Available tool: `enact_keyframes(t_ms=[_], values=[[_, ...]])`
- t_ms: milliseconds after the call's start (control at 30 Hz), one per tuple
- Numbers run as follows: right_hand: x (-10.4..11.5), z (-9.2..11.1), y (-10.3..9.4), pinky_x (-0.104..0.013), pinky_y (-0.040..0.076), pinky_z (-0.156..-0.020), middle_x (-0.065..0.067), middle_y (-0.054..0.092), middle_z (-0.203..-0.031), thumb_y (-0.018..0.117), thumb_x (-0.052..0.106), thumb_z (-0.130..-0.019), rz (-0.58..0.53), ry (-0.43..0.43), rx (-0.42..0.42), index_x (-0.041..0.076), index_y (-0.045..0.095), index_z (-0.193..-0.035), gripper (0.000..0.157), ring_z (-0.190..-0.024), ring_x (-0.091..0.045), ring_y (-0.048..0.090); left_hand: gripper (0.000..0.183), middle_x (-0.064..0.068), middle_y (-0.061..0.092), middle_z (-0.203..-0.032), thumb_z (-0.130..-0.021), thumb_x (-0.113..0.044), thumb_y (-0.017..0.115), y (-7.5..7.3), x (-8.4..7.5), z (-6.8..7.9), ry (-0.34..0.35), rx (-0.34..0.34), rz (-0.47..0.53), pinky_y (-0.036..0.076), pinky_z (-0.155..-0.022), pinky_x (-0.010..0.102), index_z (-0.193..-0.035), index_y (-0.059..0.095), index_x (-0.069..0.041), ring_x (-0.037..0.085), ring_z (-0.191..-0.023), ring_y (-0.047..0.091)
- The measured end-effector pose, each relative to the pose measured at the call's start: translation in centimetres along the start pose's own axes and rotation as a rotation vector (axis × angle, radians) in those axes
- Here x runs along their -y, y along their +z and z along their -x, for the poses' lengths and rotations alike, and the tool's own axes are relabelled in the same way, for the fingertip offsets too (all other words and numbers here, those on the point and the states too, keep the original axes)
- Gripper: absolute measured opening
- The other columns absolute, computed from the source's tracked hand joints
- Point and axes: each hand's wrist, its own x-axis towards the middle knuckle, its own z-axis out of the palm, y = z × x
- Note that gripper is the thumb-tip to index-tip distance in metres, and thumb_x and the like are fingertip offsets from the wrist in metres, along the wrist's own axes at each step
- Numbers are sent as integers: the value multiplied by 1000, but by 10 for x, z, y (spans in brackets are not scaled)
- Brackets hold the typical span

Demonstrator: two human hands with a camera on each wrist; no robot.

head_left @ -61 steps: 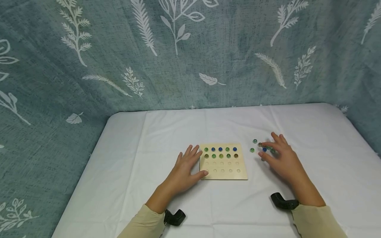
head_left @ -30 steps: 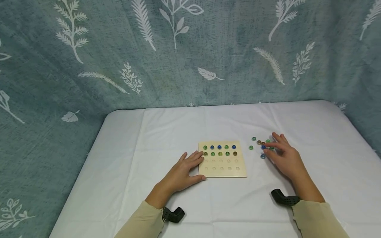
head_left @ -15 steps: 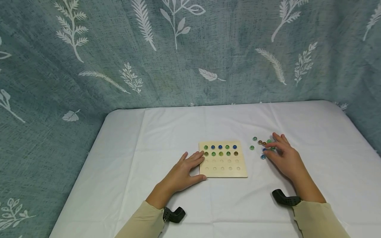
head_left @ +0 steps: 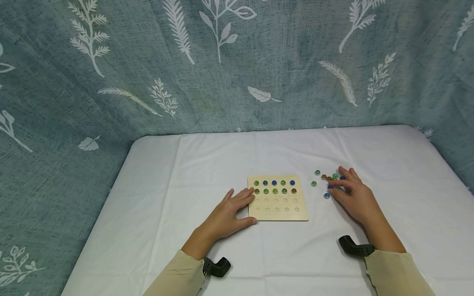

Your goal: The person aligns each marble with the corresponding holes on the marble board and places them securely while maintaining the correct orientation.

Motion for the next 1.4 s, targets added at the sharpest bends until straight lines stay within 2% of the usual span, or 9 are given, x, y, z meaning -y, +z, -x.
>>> enact_keyframes(t_ms=[400,967,1133,1400], values=[[4,-2,1,-70,15,-116,-20,33,-157,68,20,-92,39,36,11,0,72,-110,27,-151,-40,12,73,-6,35,-158,-87,-46,73,1,1,0,7,-13,22,9,-127,40,-146,49,-12,8,-148,28],[2,1,2,-69,14,-117,-17,30,-159,66,30,-95,15,65,-9,2,71,-113,35,-152,-37,9,74,-6,35,-158,-87,-46,73,0,1,2,10,-8,30,9,-127,41,-147,47,-12,9,-148,28],[16,3,0,-68,17,-117,-13,34,-158,66,32,-95,-48,12,-27,2,71,-112,35,-152,-34,14,74,-5,35,-158,-86,-46,73,0,3,1,19,-13,21,10,-127,42,-147,47,-12,10,-148,29],[54,9,7,-68,28,-112,-6,41,-156,70,31,-93,-129,-87,15,6,73,-111,32,-151,-29,22,74,-5,34,-158,-87,-46,72,1,4,0,27,-13,8,11,-127,42,-148,47,-12,9,-148,28]])
